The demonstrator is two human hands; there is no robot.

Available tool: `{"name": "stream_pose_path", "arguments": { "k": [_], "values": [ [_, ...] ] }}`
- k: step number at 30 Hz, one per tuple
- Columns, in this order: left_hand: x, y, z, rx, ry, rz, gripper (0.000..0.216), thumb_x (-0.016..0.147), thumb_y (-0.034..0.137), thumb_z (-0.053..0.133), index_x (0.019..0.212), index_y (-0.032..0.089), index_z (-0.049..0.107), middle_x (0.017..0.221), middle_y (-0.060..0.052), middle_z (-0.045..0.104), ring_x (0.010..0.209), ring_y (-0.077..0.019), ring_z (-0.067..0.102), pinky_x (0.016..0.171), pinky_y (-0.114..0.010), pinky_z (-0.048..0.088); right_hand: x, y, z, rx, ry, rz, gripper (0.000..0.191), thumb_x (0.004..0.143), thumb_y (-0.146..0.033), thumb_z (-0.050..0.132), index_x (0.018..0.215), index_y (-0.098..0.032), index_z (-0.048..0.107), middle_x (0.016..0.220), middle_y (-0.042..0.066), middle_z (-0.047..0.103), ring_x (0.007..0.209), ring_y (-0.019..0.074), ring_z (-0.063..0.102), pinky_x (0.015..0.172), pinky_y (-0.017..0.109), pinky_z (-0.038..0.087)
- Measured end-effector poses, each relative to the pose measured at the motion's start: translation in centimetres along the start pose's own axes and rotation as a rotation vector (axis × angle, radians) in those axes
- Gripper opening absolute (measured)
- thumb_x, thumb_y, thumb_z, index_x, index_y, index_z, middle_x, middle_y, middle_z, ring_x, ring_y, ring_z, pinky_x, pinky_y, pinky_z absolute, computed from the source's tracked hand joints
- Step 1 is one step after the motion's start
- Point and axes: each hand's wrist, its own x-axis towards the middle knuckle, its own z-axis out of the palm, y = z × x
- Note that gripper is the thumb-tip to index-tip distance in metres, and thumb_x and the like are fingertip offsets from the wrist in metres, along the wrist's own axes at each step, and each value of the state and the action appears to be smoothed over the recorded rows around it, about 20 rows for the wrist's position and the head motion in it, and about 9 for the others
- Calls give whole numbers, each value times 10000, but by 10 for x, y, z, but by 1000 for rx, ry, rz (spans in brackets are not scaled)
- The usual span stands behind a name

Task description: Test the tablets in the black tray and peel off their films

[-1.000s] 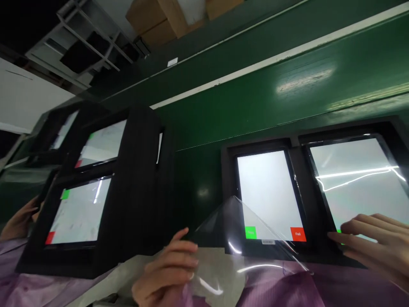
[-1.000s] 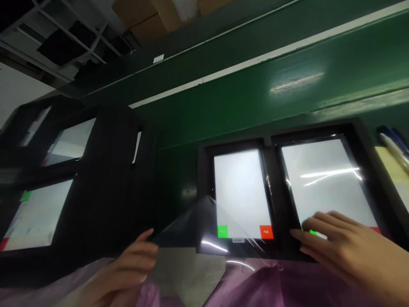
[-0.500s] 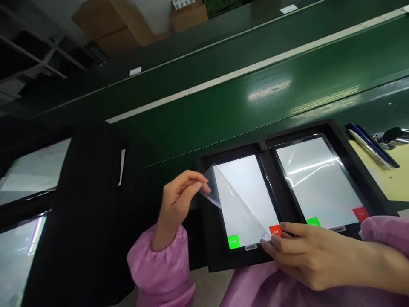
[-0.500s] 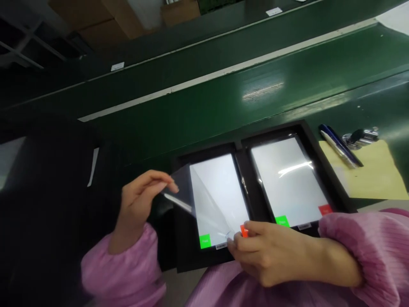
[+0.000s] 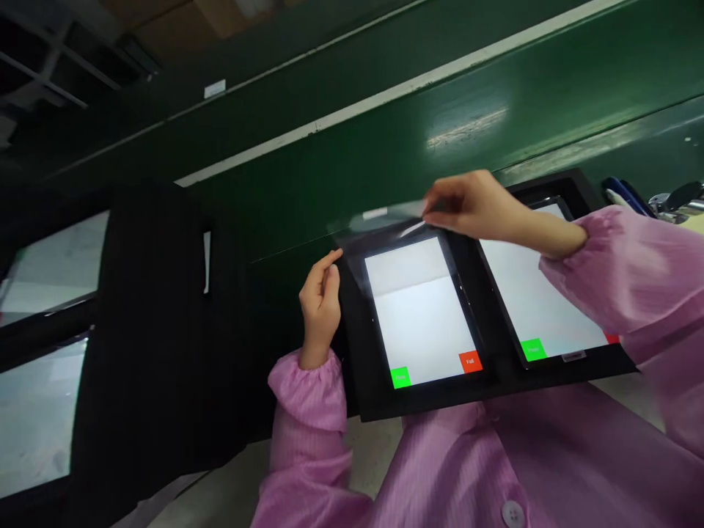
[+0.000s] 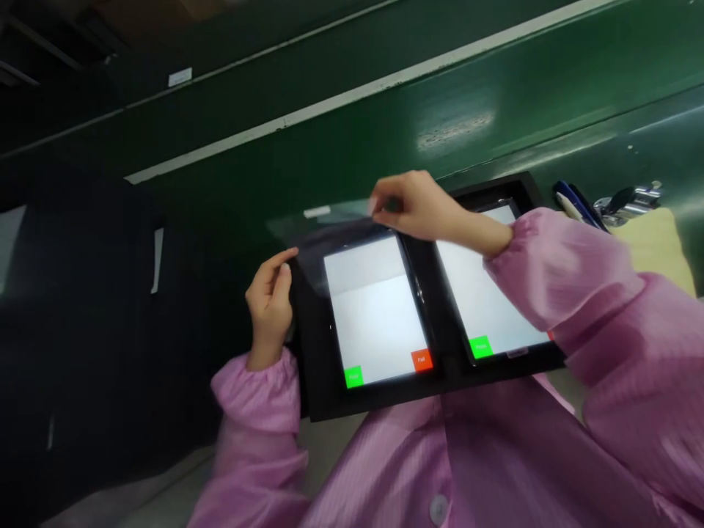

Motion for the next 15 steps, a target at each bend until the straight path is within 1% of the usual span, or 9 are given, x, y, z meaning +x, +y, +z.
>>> {"name": "stream_pose_path", "arguments": {
  "k": [1, 3, 5, 7, 9, 11, 13, 15],
  "values": [
    [-11, -1, -2, -46, 31, -78, 355, 1007, 493, 540, 1175, 234, 716, 1267, -82, 734, 1227, -231, 676, 1059, -368, 547, 2, 1, -5, 35, 49, 64, 69, 871, -121, 672, 887, -180, 703, 872, -2, 723, 703, 142, 630, 685, 271, 498],
    [-34, 1, -3, -128, 35, -237, 381, 1014, 520, 527, 1243, 260, 685, 1360, -81, 688, 1295, -228, 637, 1100, -356, 521, 1, -1, -13, 99, 105, 165, 75, 878, -114, 678, 868, -188, 675, 884, -6, 719, 635, 111, 583, 641, 259, 494],
    [-55, 6, -2, -150, 16, -322, 400, 1014, 546, 524, 1280, 285, 669, 1453, -67, 630, 1383, -230, 568, 1163, -363, 469, -3, -5, -18, 147, 140, 210, 111, 880, -99, 690, 840, -194, 648, 890, -6, 714, 588, 91, 548, 586, 247, 484],
    [-70, 13, 1, -106, 27, -328, 405, 1016, 564, 518, 1278, 297, 675, 1494, -50, 600, 1431, -233, 518, 1201, -374, 429, -7, -10, -20, 179, 163, 208, 143, 872, -87, 710, 818, -196, 635, 877, -8, 706, 575, 83, 540, 565, 240, 488],
    [-78, 17, 4, -68, 73, -314, 414, 1020, 582, 501, 1257, 296, 684, 1469, -46, 618, 1429, -235, 517, 1202, -385, 428, -10, -13, -20, 196, 178, 194, 150, 870, -95, 728, 812, -196, 634, 855, -11, 698, 586, 85, 557, 576, 242, 506],
    [-81, 18, 7, -63, 108, -310, 431, 1021, 605, 484, 1240, 294, 685, 1428, -49, 644, 1401, -235, 543, 1191, -391, 441, -13, -15, -20, 207, 173, 201, 152, 870, -105, 740, 808, -197, 637, 814, -18, 684, 595, 93, 579, 580, 244, 518],
    [-81, 17, 8, -76, 113, -289, 443, 1014, 625, 487, 1243, 296, 674, 1415, -53, 645, 1382, -233, 560, 1184, -388, 448, -17, -16, -19, 216, 174, 217, 155, 863, -105, 748, 806, -200, 639, 789, -24, 673, 602, 99, 592, 579, 246, 523],
    [-80, 18, 8, -92, 113, -202, 464, 1006, 633, 505, 1303, 300, 629, 1445, -67, 615, 1404, -241, 541, 1195, -406, 435, -23, -18, -17, 229, 169, 214, 149, 859, -111, 749, 803, -202, 644, 796, -19, 675, 611, 101, 593, 589, 249, 533]
  ]
}}
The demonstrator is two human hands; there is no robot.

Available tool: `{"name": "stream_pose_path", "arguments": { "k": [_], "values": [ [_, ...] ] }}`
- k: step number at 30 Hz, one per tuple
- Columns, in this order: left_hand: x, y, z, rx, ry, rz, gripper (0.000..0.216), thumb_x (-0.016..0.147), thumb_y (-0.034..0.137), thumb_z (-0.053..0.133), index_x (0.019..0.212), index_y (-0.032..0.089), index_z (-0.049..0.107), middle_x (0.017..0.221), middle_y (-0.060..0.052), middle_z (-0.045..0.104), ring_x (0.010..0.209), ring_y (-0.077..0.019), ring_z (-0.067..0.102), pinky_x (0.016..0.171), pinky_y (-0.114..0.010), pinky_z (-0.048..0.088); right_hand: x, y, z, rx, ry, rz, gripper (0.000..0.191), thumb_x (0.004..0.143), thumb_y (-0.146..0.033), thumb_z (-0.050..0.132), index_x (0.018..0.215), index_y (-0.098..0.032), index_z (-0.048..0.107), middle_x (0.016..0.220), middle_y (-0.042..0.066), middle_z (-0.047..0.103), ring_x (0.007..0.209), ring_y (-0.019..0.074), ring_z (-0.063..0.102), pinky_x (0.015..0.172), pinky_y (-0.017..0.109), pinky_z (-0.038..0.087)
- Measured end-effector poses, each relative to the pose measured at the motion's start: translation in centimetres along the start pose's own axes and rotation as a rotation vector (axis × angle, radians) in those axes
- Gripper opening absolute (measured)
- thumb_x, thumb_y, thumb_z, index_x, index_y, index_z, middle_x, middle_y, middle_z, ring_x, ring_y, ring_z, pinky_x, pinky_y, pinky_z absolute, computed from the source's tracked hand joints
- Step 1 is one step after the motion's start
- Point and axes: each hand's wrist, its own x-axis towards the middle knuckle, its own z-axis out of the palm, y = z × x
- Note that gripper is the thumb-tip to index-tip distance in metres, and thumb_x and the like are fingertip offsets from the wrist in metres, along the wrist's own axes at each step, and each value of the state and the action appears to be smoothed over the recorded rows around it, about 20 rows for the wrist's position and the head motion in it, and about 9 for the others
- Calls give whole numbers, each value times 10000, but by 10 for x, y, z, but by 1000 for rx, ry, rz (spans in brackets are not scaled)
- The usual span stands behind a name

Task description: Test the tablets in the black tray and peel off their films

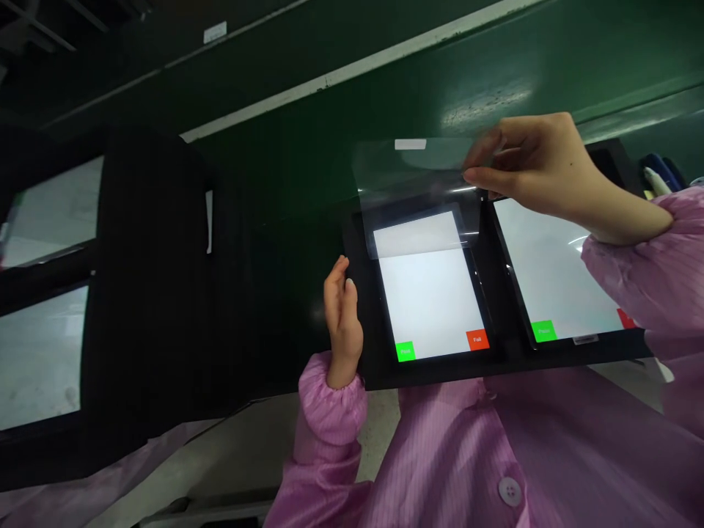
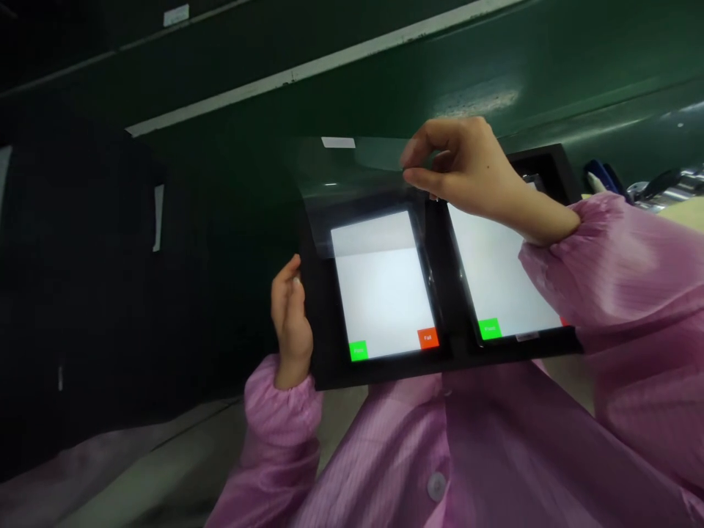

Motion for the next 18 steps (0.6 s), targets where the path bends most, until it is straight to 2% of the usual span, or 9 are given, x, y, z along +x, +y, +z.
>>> {"name": "stream_pose_path", "arguments": {
  "k": [2, 4, 6, 8, 10, 11, 13, 15, 18],
  "values": [
    [3, 4, -1, -13, -8, 127, 531, 968, 621, 597, 1401, 318, 545, 1510, -76, 551, 1468, -259, 469, 1232, -449, 386, -11, -3, 1, 10, -30, -20, 111, 873, -167, 754, 823, -200, 661, 819, -6, 685, 622, 108, 595, 595, 256, 540],
    [8, 11, -2, -32, -40, 243, 709, 883, 573, 750, 1482, 346, 447, 1559, -78, 494, 1498, -282, 426, 1248, -498, 356, -23, -9, 3, 7, -127, -42, 125, 907, -298, 758, 882, -195, 691, 817, 5, 689, 639, 125, 608, 601, 266, 547],
    [14, 19, -3, -63, -95, 312, 804, 816, 481, 849, 1490, 347, 432, 1499, -74, 549, 1397, -282, 545, 1205, -511, 423, -32, -15, 6, -6, -289, -69, 309, 971, -493, 678, 953, -188, 720, 806, 17, 692, 678, 148, 639, 632, 283, 563],
    [19, 25, -2, -80, -136, 336, 629, 820, 393, 851, 1368, 297, 558, 1243, -41, 699, 1140, -241, 707, 1088, -477, 542, -35, -15, 9, -20, -458, -96, 549, 1053, -638, 445, 993, -182, 743, 830, 44, 709, 762, 184, 687, 714, 324, 592],
    [22, 29, -1, -66, -137, 313, 333, 843, 329, 810, 1135, 247, 674, 932, 12, 741, 896, -196, 749, 975, -435, 603, -30, -3, 12, -82, -534, -152, 720, 1087, -661, 230, 1031, -177, 759, 937, 84, 740, 939, 241, 720, 875, 408, 599],
    [23, 30, -1, -51, -129, 297, 225, 843, 309, 794, 1030, 234, 693, 834, 26, 730, 827, -183, 743, 932, -419, 615, -26, 7, 14, -142, -530, -206, 745, 1088, -657, 198, 1062, -168, 761, 1021, 108, 747, 1069, 283, 705, 980, 469, 567],
    [21, 33, -3, -19, -123, 280, 118, 835, 280, 771, 909, 225, 699, 770, 29, 726, 763, -171, 727, 850, -381, 621, -18, 33, 16, -291, -481, -330, 673, 1078, -641, 291, 1171, -149, 740, 1224, 148, 718, 1314, 360, 585, 1141, 590, 439],
    [15, 37, -10, 15, -177, 308, 68, 850, 270, 747, 878, 225, 704, 792, 8, 744, 751, -169, 716, 752, -339, 602, -15, 58, 16, -406, -426, -418, 557, 1057, -591, 428, 1290, -158, 690, 1389, 153, 644, 1430, 386, 472, 1188, 662, 351],
    [-4, 50, -28, 68, -495, 442, 160, 920, 379, 720, 973, 227, 715, 848, -21, 768, 764, -180, 719, 746, -358, 551, -26, 79, 10, -502, -371, -484, 479, 1056, -506, 486, 1403, -203, 617, 1471, 125, 590, 1434, 375, 476, 1178, 690, 355]
  ]
}}
